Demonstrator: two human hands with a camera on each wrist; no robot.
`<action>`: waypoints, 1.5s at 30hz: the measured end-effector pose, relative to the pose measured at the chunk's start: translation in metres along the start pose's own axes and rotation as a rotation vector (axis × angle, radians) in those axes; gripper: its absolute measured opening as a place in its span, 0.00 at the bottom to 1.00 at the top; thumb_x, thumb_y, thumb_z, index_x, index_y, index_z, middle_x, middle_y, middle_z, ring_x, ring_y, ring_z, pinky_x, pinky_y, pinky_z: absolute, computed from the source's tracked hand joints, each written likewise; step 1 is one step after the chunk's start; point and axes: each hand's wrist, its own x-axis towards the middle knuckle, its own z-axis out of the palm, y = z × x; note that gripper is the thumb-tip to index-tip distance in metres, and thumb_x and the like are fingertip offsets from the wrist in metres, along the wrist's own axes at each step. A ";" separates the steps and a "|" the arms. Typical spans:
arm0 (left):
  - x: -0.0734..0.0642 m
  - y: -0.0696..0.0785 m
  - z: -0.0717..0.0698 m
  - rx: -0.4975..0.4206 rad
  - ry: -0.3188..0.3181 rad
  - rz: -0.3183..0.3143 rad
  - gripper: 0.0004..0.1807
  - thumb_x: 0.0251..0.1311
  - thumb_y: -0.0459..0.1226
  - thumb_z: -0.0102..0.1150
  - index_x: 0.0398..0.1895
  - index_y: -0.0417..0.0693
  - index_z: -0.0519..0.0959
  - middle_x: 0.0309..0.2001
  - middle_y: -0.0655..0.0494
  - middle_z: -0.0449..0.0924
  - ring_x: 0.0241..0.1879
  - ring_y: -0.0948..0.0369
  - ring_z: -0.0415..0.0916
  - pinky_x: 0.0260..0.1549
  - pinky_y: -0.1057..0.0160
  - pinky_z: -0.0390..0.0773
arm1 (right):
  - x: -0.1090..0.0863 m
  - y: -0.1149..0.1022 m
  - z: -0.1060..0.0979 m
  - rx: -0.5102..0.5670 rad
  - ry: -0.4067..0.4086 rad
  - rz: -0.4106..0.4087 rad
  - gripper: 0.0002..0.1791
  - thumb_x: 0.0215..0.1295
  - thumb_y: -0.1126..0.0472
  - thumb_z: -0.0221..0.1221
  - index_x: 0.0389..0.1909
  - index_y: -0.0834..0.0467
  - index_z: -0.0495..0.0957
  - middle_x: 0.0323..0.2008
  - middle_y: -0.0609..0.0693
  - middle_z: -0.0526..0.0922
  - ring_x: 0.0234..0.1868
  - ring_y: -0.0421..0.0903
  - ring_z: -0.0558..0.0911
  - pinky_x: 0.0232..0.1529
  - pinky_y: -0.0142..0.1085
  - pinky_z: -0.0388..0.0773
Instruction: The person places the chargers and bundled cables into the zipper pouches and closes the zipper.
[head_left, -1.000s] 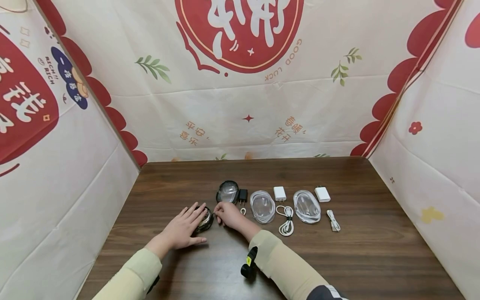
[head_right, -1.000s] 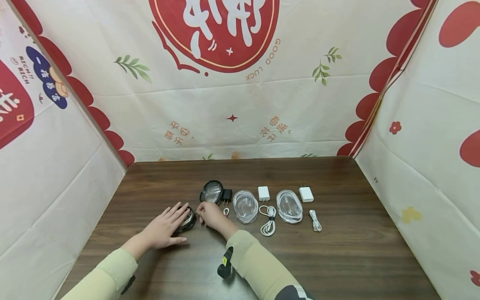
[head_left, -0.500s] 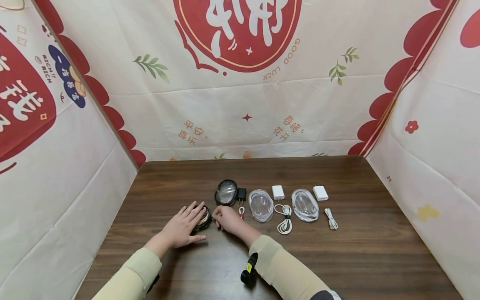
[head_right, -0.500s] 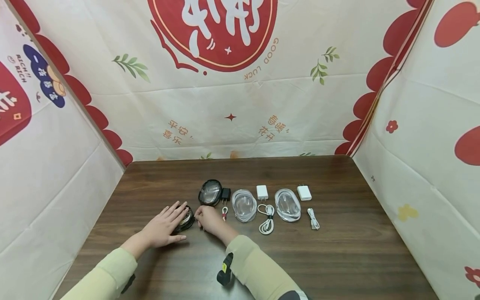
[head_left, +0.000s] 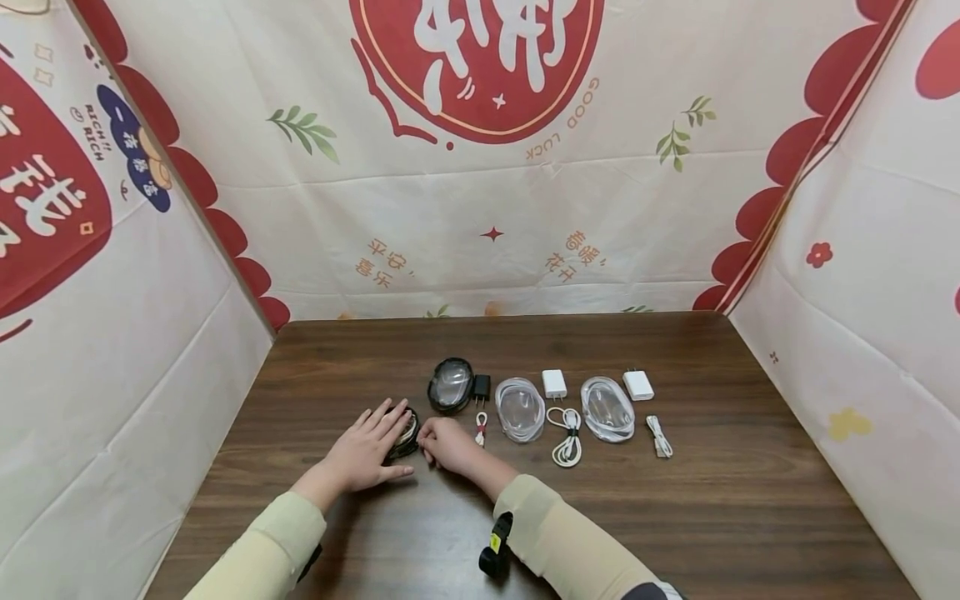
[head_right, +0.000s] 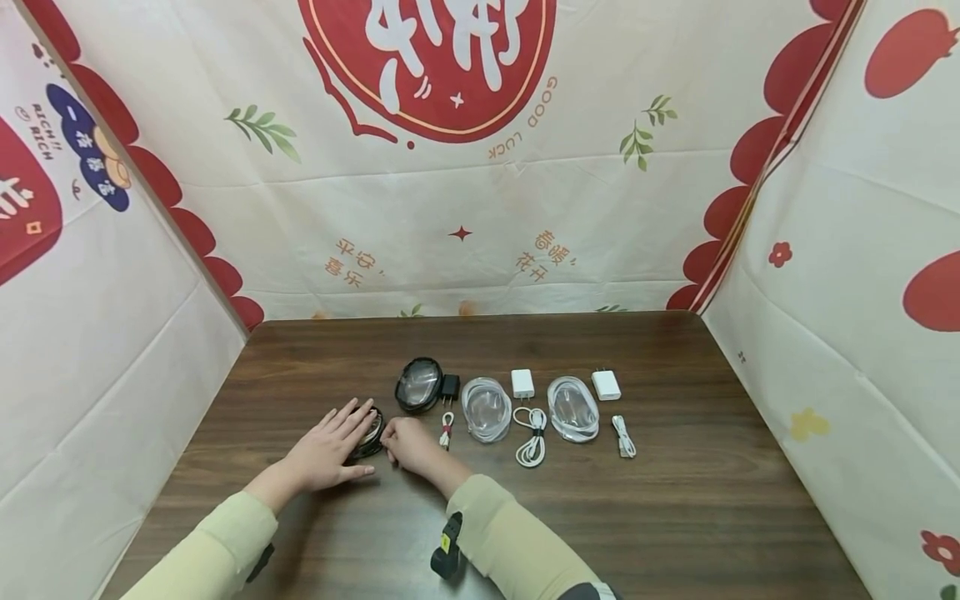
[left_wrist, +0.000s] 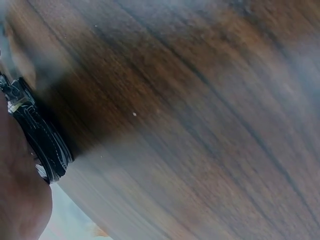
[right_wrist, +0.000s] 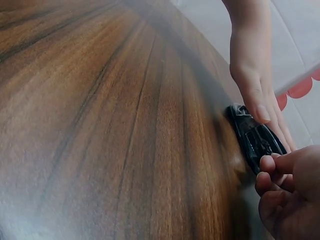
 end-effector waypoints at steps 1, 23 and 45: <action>0.000 0.000 0.000 0.000 -0.002 -0.004 0.49 0.61 0.68 0.47 0.74 0.43 0.58 0.76 0.48 0.49 0.74 0.46 0.45 0.65 0.42 0.57 | 0.000 0.000 0.000 0.001 -0.001 0.000 0.06 0.69 0.68 0.55 0.31 0.61 0.76 0.15 0.50 0.77 0.11 0.39 0.71 0.16 0.29 0.69; 0.005 0.010 -0.005 0.056 -0.065 -0.070 0.51 0.61 0.71 0.41 0.75 0.43 0.56 0.76 0.48 0.46 0.74 0.45 0.44 0.66 0.42 0.55 | -0.001 -0.005 0.003 -0.063 -0.008 -0.018 0.06 0.70 0.69 0.53 0.32 0.59 0.74 0.16 0.48 0.77 0.12 0.38 0.71 0.17 0.29 0.69; 0.007 0.015 -0.018 -0.018 -0.114 -0.119 0.50 0.59 0.66 0.52 0.76 0.44 0.55 0.76 0.47 0.47 0.73 0.46 0.46 0.65 0.41 0.57 | -0.001 -0.001 -0.003 -0.106 0.034 0.015 0.05 0.70 0.63 0.57 0.32 0.55 0.76 0.16 0.46 0.78 0.13 0.39 0.73 0.18 0.31 0.72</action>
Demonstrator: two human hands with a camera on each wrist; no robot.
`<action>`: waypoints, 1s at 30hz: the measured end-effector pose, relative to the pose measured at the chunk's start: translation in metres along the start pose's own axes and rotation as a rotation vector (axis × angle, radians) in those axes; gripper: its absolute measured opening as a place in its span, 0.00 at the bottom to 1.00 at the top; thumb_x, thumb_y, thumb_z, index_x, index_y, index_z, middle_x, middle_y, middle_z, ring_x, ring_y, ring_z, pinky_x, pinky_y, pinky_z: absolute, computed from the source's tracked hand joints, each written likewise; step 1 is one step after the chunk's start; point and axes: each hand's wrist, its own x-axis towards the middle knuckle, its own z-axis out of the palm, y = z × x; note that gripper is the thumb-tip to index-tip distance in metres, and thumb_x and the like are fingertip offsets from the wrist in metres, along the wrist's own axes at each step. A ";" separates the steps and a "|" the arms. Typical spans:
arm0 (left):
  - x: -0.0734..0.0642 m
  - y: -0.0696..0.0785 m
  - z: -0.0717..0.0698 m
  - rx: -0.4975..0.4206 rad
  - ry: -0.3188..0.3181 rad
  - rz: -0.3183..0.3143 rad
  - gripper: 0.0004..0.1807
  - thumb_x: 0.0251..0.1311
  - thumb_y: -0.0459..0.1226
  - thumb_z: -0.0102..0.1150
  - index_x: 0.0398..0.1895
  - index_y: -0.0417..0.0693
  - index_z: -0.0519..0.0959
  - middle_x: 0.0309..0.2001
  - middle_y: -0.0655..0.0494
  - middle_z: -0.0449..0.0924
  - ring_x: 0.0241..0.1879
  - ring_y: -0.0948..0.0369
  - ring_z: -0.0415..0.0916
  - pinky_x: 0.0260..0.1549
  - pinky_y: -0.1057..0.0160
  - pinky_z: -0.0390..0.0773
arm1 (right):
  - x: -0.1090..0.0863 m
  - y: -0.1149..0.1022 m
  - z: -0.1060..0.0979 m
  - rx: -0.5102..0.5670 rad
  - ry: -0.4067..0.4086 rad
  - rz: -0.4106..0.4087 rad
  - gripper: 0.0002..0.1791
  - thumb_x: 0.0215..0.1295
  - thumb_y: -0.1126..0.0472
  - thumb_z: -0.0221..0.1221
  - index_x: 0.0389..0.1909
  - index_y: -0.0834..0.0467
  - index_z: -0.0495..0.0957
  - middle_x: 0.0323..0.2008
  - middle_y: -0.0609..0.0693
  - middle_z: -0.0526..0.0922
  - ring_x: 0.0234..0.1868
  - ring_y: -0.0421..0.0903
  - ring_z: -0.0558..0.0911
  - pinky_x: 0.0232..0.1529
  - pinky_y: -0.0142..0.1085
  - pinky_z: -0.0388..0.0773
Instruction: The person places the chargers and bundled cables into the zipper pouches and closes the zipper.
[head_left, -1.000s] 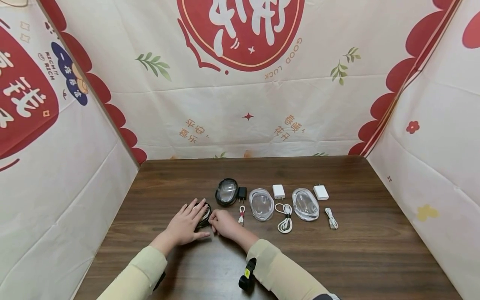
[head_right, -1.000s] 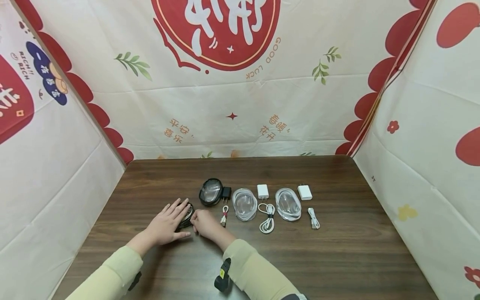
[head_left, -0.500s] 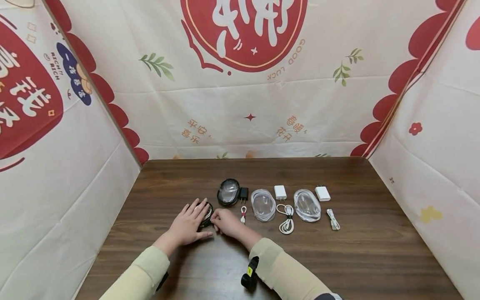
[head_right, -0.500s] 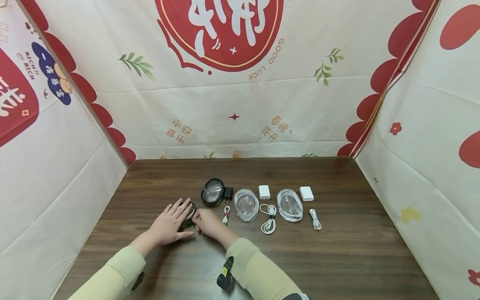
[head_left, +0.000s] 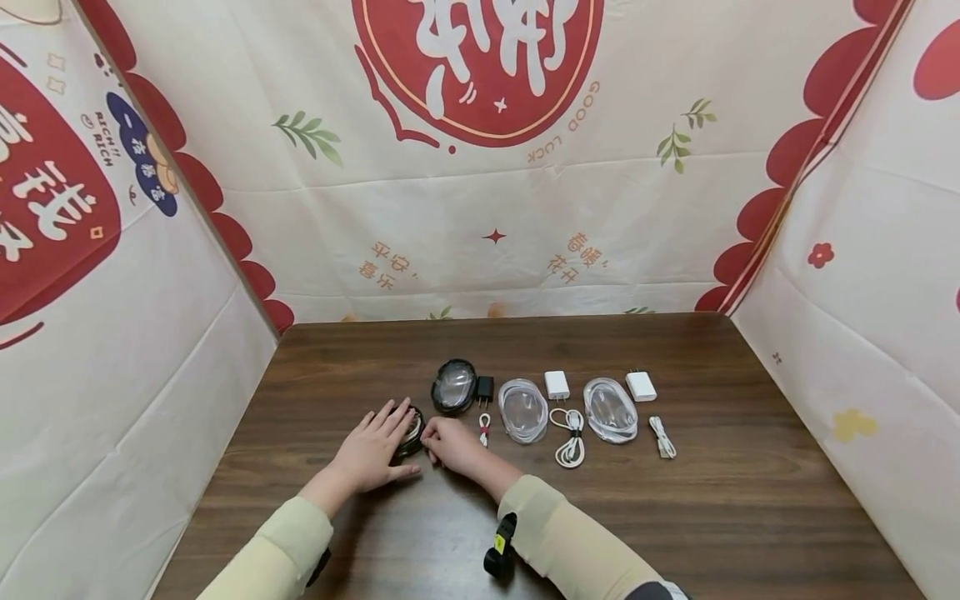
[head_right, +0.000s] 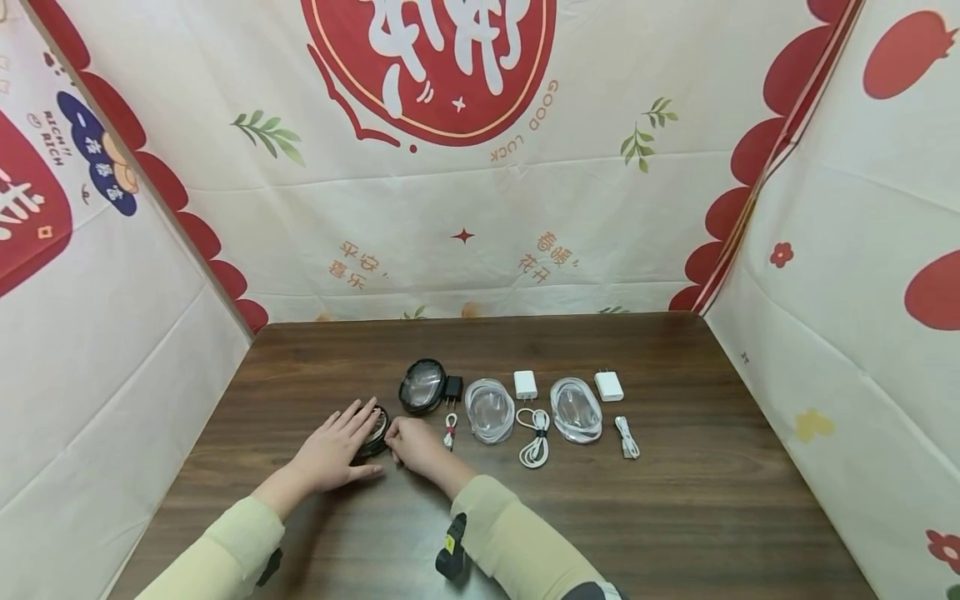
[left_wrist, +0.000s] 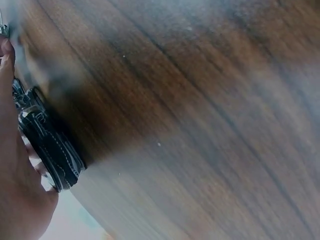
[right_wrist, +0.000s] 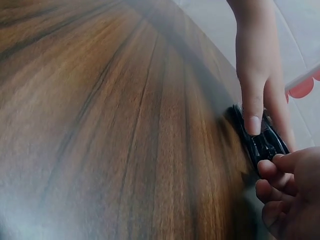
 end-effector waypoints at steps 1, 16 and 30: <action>-0.001 0.000 -0.001 -0.010 0.001 0.005 0.50 0.59 0.66 0.53 0.76 0.44 0.55 0.76 0.47 0.47 0.73 0.46 0.46 0.65 0.41 0.57 | 0.000 0.000 0.000 -0.008 0.005 -0.001 0.05 0.70 0.63 0.57 0.32 0.55 0.76 0.16 0.46 0.78 0.13 0.39 0.73 0.18 0.31 0.72; -0.015 -0.025 -0.013 -0.228 0.087 -0.067 0.38 0.49 0.42 0.70 0.65 0.40 0.69 0.68 0.39 0.62 0.63 0.43 0.66 0.56 0.45 0.71 | -0.014 0.007 -0.024 0.075 0.006 -0.074 0.08 0.68 0.62 0.58 0.44 0.61 0.78 0.23 0.54 0.81 0.17 0.50 0.80 0.21 0.33 0.75; -0.015 -0.020 -0.005 -0.269 0.194 -0.195 0.33 0.52 0.41 0.71 0.60 0.35 0.73 0.61 0.36 0.71 0.58 0.41 0.70 0.56 0.44 0.71 | -0.045 0.030 -0.064 0.010 0.118 -0.146 0.09 0.70 0.60 0.57 0.44 0.60 0.81 0.26 0.43 0.80 0.26 0.37 0.77 0.35 0.34 0.75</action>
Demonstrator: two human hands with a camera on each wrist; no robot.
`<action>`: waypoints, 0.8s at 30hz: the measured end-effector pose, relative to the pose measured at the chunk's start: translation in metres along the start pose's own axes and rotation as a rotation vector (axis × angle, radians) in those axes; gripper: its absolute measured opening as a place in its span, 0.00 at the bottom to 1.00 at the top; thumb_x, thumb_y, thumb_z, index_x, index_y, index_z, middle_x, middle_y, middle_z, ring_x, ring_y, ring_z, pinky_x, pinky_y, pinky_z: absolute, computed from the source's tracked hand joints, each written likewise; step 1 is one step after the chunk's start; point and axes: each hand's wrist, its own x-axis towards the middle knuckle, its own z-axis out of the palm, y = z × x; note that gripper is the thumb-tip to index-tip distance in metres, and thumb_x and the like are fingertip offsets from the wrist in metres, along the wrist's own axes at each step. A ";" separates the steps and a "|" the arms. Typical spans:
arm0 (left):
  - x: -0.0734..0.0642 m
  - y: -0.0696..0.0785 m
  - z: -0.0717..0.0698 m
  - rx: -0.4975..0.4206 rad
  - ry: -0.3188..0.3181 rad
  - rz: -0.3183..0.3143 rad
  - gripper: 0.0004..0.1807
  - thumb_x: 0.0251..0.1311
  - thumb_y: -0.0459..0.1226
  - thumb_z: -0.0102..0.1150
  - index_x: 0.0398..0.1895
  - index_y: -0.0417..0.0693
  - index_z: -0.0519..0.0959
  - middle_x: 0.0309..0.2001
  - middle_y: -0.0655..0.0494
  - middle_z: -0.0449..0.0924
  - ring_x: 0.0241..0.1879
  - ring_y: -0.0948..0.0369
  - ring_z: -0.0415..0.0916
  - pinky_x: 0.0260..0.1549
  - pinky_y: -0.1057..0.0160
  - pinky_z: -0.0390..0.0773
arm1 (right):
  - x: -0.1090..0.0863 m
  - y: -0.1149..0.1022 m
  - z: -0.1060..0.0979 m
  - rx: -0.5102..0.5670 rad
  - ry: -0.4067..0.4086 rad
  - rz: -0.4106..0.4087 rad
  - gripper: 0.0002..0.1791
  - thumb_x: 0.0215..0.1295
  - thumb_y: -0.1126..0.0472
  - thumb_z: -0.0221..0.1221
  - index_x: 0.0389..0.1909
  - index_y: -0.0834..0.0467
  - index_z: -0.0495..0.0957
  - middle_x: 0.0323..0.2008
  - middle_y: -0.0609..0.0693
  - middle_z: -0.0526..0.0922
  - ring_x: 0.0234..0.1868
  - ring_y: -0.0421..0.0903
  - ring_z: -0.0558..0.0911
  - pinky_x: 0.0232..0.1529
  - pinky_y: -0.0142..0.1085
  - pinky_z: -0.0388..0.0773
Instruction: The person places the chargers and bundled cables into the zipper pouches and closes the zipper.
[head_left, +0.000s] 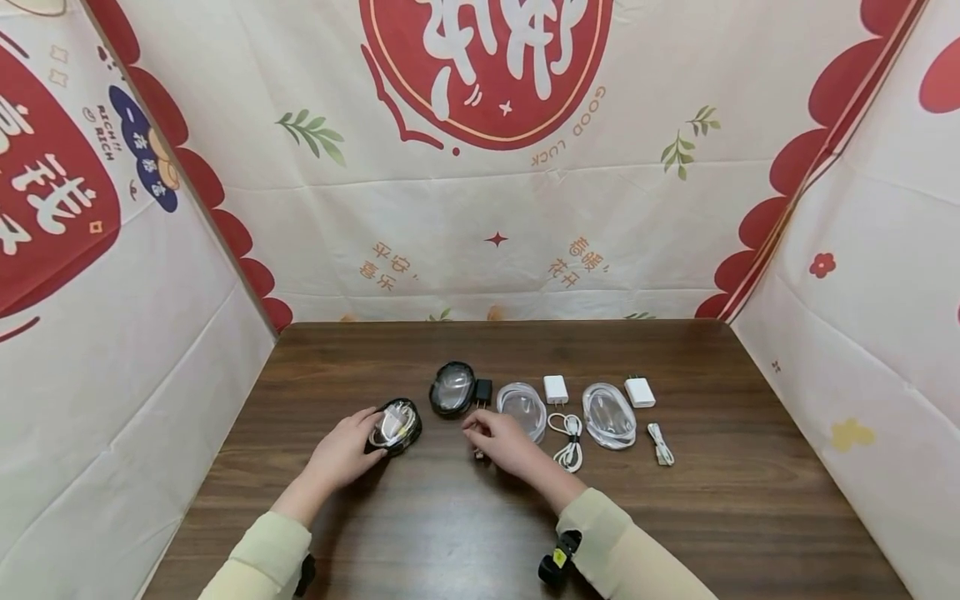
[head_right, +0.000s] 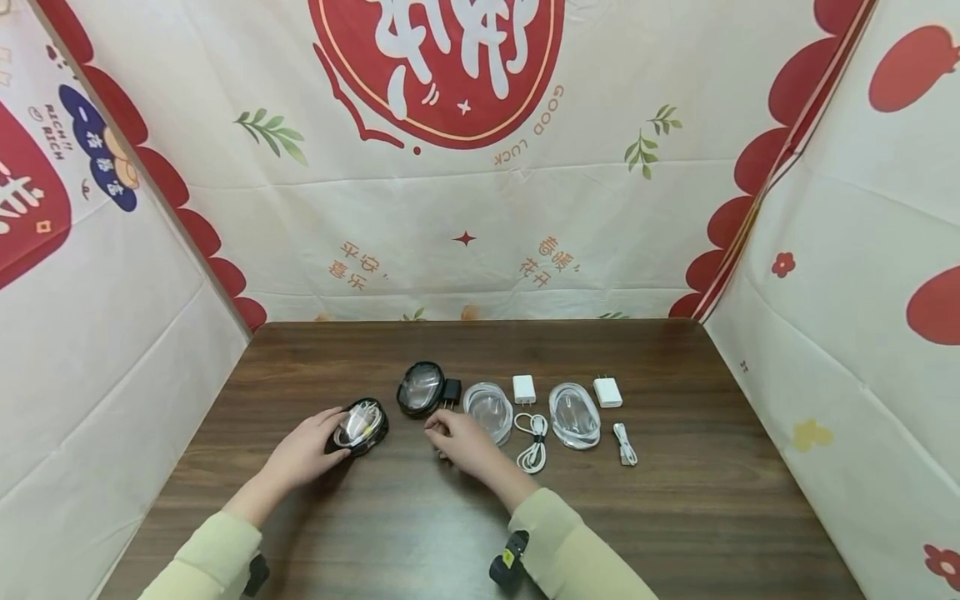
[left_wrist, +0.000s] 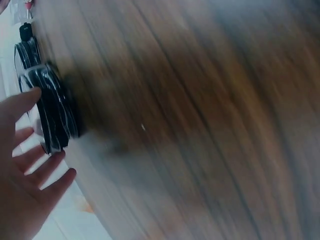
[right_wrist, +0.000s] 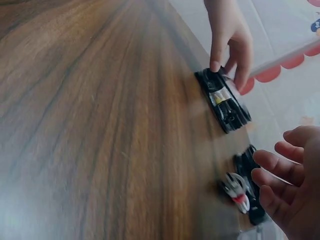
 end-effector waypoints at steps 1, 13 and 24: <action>0.001 0.001 0.001 -0.007 0.011 -0.020 0.33 0.53 0.41 0.72 0.60 0.35 0.73 0.60 0.36 0.71 0.58 0.40 0.70 0.56 0.44 0.71 | -0.002 0.000 -0.003 0.001 0.009 -0.006 0.09 0.70 0.60 0.57 0.44 0.60 0.81 0.26 0.43 0.80 0.27 0.37 0.76 0.35 0.35 0.75; 0.021 0.018 0.009 0.035 0.114 -0.250 0.34 0.52 0.45 0.73 0.56 0.32 0.74 0.52 0.35 0.75 0.49 0.39 0.75 0.45 0.43 0.77 | -0.012 0.002 -0.019 -0.024 0.048 -0.002 0.08 0.71 0.59 0.56 0.41 0.58 0.81 0.28 0.42 0.81 0.31 0.37 0.77 0.36 0.36 0.75; 0.043 0.021 0.012 0.006 0.158 -0.422 0.31 0.53 0.48 0.71 0.51 0.33 0.75 0.44 0.36 0.76 0.39 0.39 0.77 0.33 0.41 0.78 | -0.020 0.005 -0.030 0.019 0.034 0.038 0.09 0.71 0.59 0.55 0.36 0.58 0.82 0.31 0.51 0.84 0.32 0.39 0.80 0.34 0.37 0.75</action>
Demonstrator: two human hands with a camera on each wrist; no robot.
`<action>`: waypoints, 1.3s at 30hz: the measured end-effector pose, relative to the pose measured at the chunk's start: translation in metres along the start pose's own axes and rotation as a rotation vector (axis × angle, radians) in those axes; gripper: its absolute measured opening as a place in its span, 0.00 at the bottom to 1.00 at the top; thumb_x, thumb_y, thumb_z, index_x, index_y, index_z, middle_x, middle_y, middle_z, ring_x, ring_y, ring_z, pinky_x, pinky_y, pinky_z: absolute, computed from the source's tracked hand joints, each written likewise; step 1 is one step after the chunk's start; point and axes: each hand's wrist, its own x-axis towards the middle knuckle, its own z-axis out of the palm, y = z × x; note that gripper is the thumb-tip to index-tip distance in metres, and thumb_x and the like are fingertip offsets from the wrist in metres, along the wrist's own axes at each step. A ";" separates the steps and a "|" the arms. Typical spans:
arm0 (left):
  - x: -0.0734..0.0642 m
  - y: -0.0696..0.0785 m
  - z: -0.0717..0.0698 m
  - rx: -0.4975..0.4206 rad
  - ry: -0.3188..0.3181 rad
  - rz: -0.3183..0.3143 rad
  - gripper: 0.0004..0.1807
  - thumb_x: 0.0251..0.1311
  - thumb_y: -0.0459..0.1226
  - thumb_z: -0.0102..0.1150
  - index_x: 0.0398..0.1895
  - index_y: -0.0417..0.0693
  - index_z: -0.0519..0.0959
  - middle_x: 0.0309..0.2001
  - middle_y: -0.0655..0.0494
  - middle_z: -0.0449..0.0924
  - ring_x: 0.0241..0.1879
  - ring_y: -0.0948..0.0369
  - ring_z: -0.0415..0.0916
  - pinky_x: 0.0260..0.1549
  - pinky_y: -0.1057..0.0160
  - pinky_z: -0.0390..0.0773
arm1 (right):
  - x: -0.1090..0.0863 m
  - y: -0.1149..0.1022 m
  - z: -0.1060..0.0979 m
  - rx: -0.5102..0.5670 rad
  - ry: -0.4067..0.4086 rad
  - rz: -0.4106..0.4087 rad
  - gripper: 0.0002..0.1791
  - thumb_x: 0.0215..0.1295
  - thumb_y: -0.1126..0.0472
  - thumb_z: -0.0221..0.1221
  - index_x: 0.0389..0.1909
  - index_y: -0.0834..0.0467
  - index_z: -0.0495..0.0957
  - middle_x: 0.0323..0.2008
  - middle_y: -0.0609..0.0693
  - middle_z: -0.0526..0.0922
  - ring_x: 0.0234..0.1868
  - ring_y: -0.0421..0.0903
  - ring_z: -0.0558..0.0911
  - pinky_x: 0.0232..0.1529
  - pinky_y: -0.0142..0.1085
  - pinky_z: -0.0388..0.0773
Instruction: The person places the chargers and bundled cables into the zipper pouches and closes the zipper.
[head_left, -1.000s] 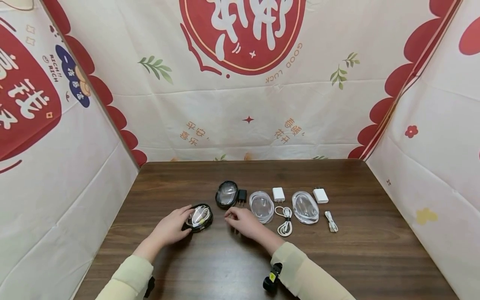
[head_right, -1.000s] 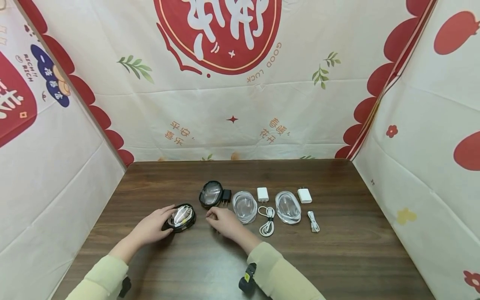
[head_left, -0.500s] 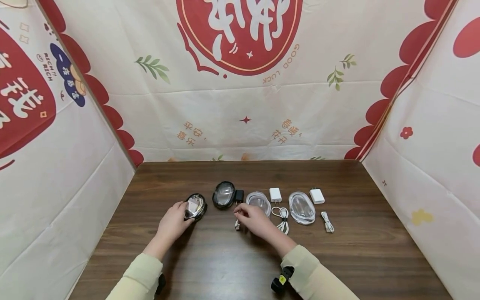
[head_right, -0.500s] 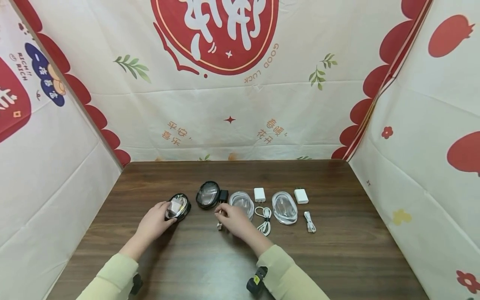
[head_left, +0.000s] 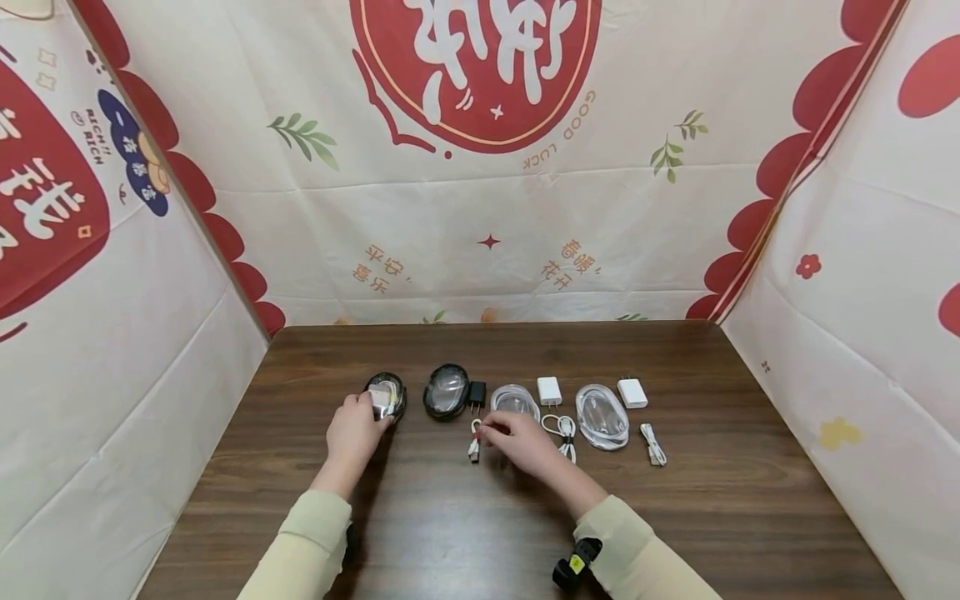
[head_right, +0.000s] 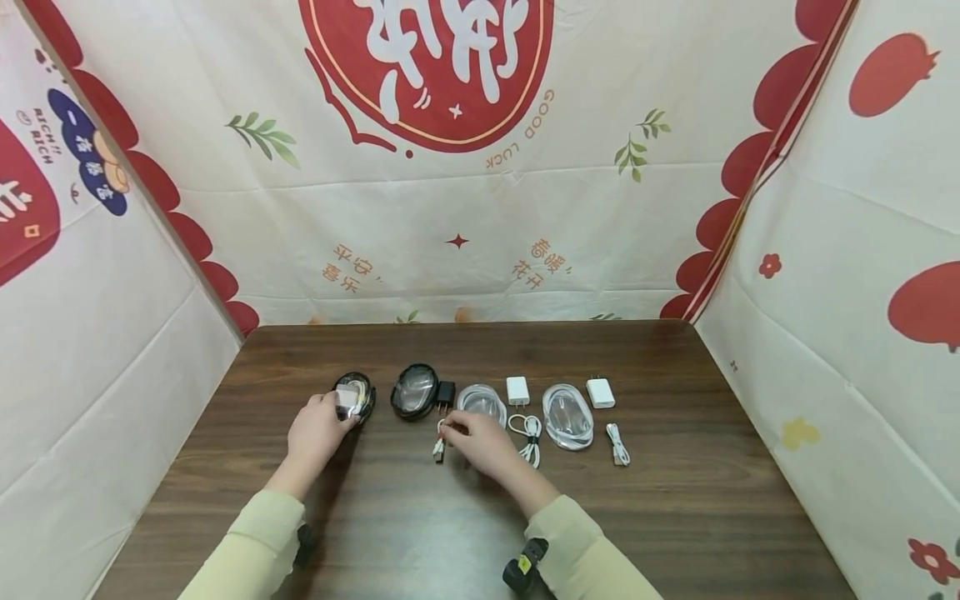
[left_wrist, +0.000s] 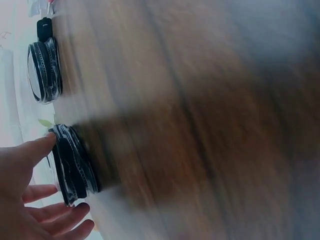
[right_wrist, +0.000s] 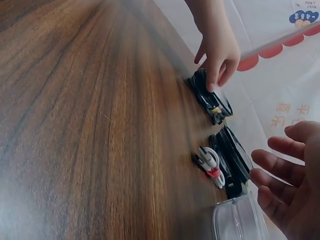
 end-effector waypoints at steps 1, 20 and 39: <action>0.001 0.001 0.001 -0.007 -0.001 -0.018 0.31 0.53 0.48 0.71 0.52 0.33 0.75 0.45 0.35 0.75 0.40 0.39 0.77 0.33 0.41 0.78 | -0.001 0.000 -0.001 -0.006 0.004 0.001 0.10 0.71 0.58 0.55 0.37 0.58 0.82 0.31 0.51 0.84 0.32 0.39 0.80 0.34 0.37 0.75; 0.004 0.026 0.000 -0.215 0.069 -0.196 0.34 0.59 0.51 0.65 0.62 0.38 0.71 0.62 0.35 0.65 0.56 0.37 0.67 0.44 0.37 0.73 | -0.004 0.008 -0.004 0.077 0.108 0.077 0.10 0.71 0.57 0.56 0.37 0.60 0.81 0.26 0.51 0.80 0.25 0.41 0.75 0.27 0.36 0.73; -0.012 0.094 0.049 -0.521 0.126 -0.088 0.31 0.48 0.39 0.76 0.56 0.40 0.78 0.59 0.33 0.69 0.58 0.37 0.69 0.57 0.43 0.69 | 0.010 -0.001 0.011 0.286 0.232 0.079 0.09 0.70 0.62 0.57 0.37 0.64 0.82 0.25 0.57 0.82 0.26 0.54 0.79 0.26 0.35 0.76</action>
